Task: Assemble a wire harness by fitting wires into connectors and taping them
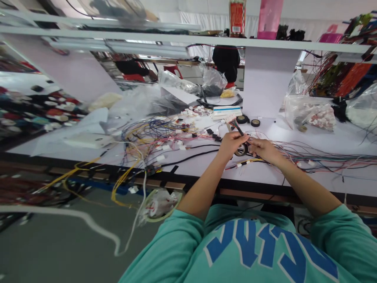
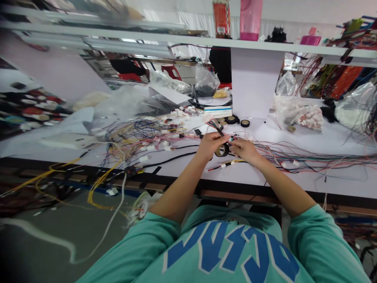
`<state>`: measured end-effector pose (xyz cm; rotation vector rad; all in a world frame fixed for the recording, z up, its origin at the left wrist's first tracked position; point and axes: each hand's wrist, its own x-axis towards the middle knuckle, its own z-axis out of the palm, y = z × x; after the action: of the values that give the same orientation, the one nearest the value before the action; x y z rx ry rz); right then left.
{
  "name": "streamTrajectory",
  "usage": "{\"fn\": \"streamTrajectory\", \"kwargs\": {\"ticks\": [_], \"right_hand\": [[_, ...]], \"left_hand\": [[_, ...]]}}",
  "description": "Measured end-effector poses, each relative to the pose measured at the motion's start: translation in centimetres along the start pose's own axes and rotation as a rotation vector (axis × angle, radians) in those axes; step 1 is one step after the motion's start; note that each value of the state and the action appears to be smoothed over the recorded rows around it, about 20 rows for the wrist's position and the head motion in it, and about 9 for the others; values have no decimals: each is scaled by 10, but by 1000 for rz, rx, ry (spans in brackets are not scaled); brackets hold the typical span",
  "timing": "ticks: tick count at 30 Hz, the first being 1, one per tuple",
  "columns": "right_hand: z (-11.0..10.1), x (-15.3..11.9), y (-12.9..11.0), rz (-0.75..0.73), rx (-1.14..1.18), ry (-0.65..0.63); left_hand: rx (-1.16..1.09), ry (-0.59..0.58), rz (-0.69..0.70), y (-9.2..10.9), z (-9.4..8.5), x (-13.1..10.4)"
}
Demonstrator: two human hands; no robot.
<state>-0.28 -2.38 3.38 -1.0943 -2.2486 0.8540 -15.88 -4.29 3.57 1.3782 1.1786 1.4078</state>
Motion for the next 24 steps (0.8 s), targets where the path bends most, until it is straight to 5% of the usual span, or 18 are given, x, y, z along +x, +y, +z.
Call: {"fn": "streamTrajectory", "kwargs": {"ticks": [4,8,11,14,18,24], "right_hand": [[0,-10,-13,-413,-530,267],[0,-19,-28,-881,-965,240],[-2,-22,-36,-1020,-1157,223],[-8,-26,-40,-970,-1138,146],[-25,-33,-41,-707,-968,50],[-43,-13,-24,-365,-755,28]], "left_hand": [[40,46,-80,6,-2,3],[-2,63,-129,8,1,4],[-130,59,-175,10,4,3],[-270,-10,-273,13,4,2],[-317,-83,-337,18,2,-3],[61,-30,-101,20,6,-20]]}}
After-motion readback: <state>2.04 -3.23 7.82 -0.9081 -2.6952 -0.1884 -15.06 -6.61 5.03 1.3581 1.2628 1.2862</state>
